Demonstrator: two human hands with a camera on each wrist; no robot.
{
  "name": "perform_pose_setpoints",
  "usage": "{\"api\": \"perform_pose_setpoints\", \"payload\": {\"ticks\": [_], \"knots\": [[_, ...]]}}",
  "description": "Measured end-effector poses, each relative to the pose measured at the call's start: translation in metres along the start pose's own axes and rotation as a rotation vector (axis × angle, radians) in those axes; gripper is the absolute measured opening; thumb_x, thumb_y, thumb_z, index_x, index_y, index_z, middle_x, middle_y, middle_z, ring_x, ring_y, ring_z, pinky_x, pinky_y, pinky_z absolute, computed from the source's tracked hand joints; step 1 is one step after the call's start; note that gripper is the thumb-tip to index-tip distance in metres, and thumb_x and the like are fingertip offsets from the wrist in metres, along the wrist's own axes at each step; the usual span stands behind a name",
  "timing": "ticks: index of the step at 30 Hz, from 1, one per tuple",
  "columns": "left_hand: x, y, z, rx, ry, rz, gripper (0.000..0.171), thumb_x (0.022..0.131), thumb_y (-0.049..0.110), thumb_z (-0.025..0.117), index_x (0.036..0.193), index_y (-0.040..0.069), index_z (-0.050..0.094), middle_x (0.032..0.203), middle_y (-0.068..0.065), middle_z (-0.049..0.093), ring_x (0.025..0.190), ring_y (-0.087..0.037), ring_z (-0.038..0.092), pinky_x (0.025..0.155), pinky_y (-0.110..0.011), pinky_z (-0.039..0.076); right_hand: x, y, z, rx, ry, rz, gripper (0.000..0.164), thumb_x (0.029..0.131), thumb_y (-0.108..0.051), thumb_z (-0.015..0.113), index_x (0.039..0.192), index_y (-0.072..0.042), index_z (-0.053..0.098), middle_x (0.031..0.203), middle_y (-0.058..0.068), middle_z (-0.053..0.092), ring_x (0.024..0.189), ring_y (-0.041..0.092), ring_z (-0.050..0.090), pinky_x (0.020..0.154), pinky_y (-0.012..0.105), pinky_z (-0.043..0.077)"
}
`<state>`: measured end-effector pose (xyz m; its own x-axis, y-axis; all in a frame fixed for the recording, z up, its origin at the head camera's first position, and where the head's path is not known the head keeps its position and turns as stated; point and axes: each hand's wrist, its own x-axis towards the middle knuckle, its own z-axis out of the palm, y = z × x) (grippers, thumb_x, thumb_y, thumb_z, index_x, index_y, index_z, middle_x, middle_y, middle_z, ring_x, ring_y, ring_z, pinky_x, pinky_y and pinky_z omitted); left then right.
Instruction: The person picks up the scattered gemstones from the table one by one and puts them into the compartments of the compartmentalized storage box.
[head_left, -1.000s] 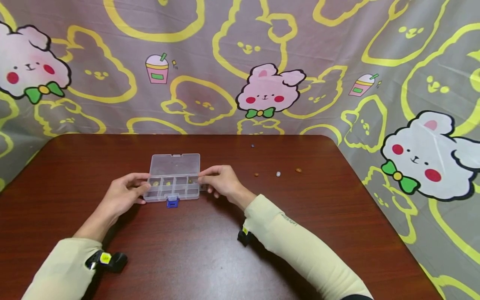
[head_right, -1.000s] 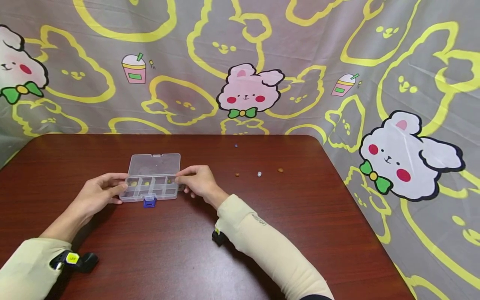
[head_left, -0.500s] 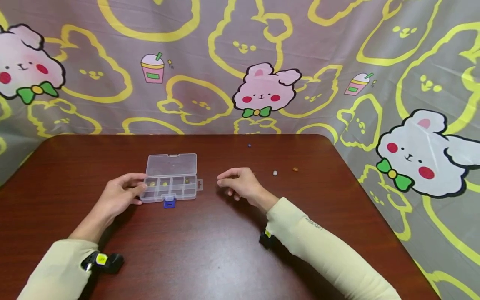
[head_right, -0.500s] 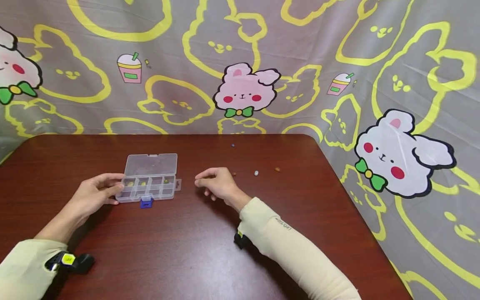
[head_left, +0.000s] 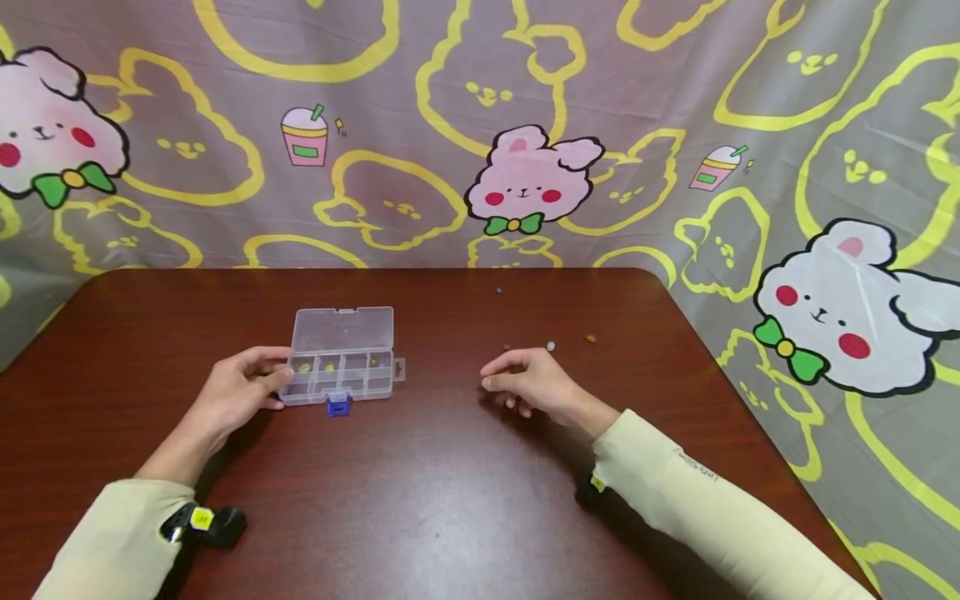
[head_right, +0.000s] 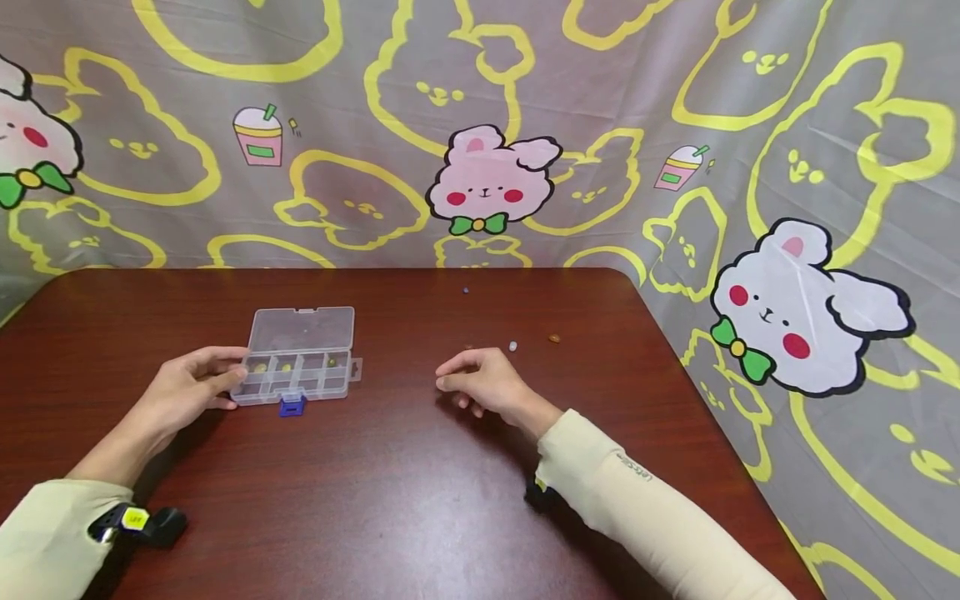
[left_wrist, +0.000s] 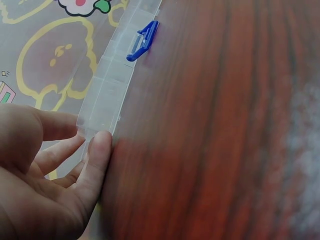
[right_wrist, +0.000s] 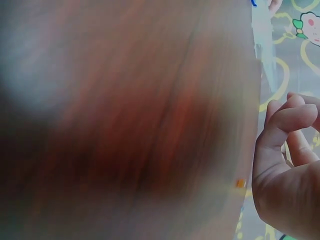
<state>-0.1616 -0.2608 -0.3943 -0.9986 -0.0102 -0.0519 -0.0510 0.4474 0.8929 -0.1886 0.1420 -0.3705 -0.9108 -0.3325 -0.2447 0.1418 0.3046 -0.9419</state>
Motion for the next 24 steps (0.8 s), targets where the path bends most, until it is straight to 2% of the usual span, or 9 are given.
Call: {"api": "perform_pose_setpoints", "payload": {"ticks": [9, 18, 24], "knots": [[0.002, 0.001, 0.000, 0.012, -0.012, -0.029, 0.043, 0.103, 0.013, 0.058, 0.141, -0.005, 0.050, 0.118, -0.025, 0.057, 0.086, -0.019, 0.060, 0.065, -0.031, 0.060, -0.022, 0.014, -0.037, -0.041, 0.013, 0.035, 0.028, 0.090, -0.011, 0.076, 0.113, 0.003, 0.071, 0.077, 0.012, 0.067, 0.056, 0.016, 0.053, 0.042, 0.024, 0.039], [0.001, 0.002, 0.000, 0.014, -0.004, -0.012, 0.042, 0.102, 0.012, 0.058, 0.140, -0.006, 0.051, 0.115, -0.025, 0.057, 0.079, -0.012, 0.061, 0.064, -0.030, 0.060, -0.035, 0.023, -0.073, -0.020, 0.060, 0.058, 0.034, 0.089, -0.012, 0.077, 0.118, 0.005, 0.068, 0.076, 0.009, 0.066, 0.058, 0.016, 0.052, 0.045, 0.024, 0.040], [0.000, 0.002, 0.000, 0.015, -0.007, -0.013, 0.043, 0.102, 0.012, 0.058, 0.140, -0.006, 0.050, 0.118, -0.026, 0.058, 0.081, -0.013, 0.061, 0.064, -0.030, 0.060, -0.040, 0.028, -0.096, -0.017, 0.111, 0.065, 0.038, 0.089, -0.012, 0.077, 0.120, 0.007, 0.066, 0.071, 0.006, 0.063, 0.058, 0.015, 0.051, 0.045, 0.024, 0.041]]}}
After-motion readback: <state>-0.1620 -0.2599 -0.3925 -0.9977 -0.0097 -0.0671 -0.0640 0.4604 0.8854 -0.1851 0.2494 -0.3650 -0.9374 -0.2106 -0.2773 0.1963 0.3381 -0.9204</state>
